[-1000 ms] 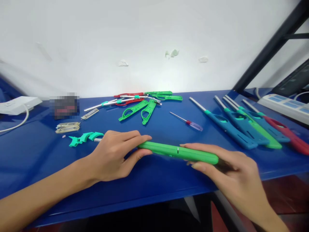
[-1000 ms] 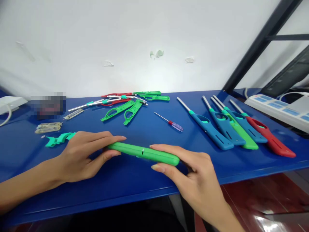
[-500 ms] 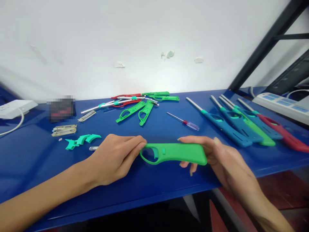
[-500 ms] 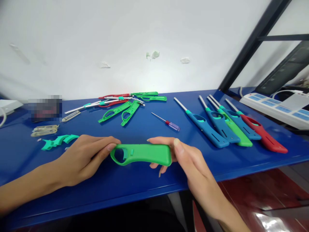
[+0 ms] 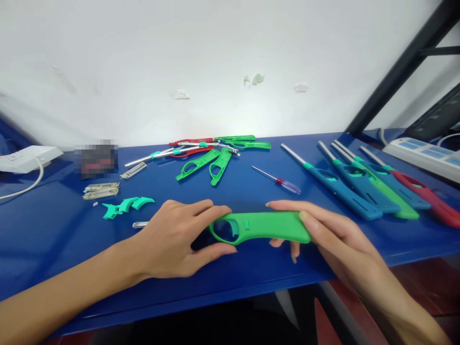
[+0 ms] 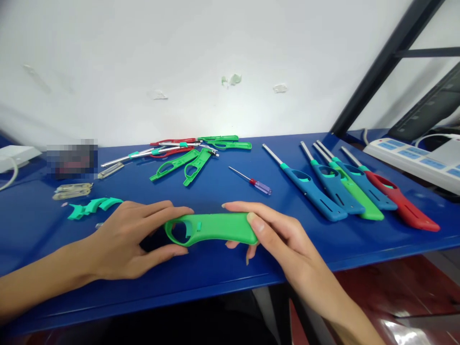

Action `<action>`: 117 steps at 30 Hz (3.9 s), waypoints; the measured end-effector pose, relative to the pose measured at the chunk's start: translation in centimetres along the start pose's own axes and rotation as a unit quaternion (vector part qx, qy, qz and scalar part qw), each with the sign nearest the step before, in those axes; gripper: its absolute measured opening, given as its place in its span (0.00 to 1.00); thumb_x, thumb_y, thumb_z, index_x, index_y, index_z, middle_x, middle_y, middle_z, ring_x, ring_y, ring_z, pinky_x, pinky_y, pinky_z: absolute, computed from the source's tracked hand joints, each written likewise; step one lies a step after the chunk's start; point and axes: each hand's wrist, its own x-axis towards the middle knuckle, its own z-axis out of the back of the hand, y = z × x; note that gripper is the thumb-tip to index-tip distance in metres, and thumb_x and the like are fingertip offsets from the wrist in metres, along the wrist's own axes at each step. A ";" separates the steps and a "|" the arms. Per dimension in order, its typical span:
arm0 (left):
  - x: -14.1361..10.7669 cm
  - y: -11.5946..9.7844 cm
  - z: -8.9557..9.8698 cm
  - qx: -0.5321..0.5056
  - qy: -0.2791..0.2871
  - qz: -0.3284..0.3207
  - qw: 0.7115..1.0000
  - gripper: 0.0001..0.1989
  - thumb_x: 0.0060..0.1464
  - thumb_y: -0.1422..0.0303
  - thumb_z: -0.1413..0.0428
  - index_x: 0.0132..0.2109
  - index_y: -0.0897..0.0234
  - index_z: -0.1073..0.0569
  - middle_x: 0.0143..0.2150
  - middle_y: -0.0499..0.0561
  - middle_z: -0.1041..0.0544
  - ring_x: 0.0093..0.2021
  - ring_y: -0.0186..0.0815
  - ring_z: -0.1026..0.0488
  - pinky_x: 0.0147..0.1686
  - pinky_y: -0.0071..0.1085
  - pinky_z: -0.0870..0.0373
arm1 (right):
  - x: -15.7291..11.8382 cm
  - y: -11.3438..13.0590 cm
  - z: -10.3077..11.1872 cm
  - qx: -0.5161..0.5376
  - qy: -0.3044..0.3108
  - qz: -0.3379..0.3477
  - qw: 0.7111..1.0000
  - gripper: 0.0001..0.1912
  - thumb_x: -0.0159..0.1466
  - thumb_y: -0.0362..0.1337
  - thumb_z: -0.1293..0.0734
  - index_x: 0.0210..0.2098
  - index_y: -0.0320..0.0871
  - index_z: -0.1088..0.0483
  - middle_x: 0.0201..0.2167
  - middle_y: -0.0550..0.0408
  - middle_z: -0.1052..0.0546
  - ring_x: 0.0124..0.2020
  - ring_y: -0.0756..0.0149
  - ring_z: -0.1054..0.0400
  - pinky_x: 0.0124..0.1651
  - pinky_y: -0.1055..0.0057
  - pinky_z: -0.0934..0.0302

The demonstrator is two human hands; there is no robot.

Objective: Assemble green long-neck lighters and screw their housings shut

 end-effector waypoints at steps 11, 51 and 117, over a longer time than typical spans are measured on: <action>0.1 0.0 0.2 -0.082 -0.015 0.033 0.996 0.17 0.73 0.58 0.47 0.61 0.61 0.33 0.43 0.47 0.20 0.28 0.31 0.28 0.31 0.30 0.32 | 0.5 -0.1 0.5 -0.043 0.021 0.018 0.999 0.22 0.73 0.54 0.32 0.63 0.56 0.25 0.34 0.56 0.15 0.28 0.70 0.26 0.33 0.78 0.28; 0.0 -0.7 -0.5 -0.102 -0.092 -0.029 0.990 0.03 0.73 0.72 0.47 0.50 0.64 0.29 0.52 0.54 0.16 0.47 0.37 0.16 0.48 0.30 0.23 | 0.4 0.1 -1.3 -0.254 -0.110 0.162 0.947 0.13 0.68 0.42 0.25 0.51 0.64 0.18 0.48 0.74 0.14 0.46 0.75 0.18 0.54 0.88 0.31; 0.7 -1.4 -0.2 -0.027 -0.074 -0.136 0.988 0.14 0.76 0.67 0.50 0.42 0.66 0.24 0.54 0.60 0.15 0.50 0.41 0.17 0.48 0.36 0.20 | -0.5 -1.2 -2.8 -0.411 0.023 0.196 0.890 0.28 0.78 0.46 0.37 0.75 0.59 0.44 0.46 0.57 0.20 0.40 0.64 0.21 0.41 0.67 0.26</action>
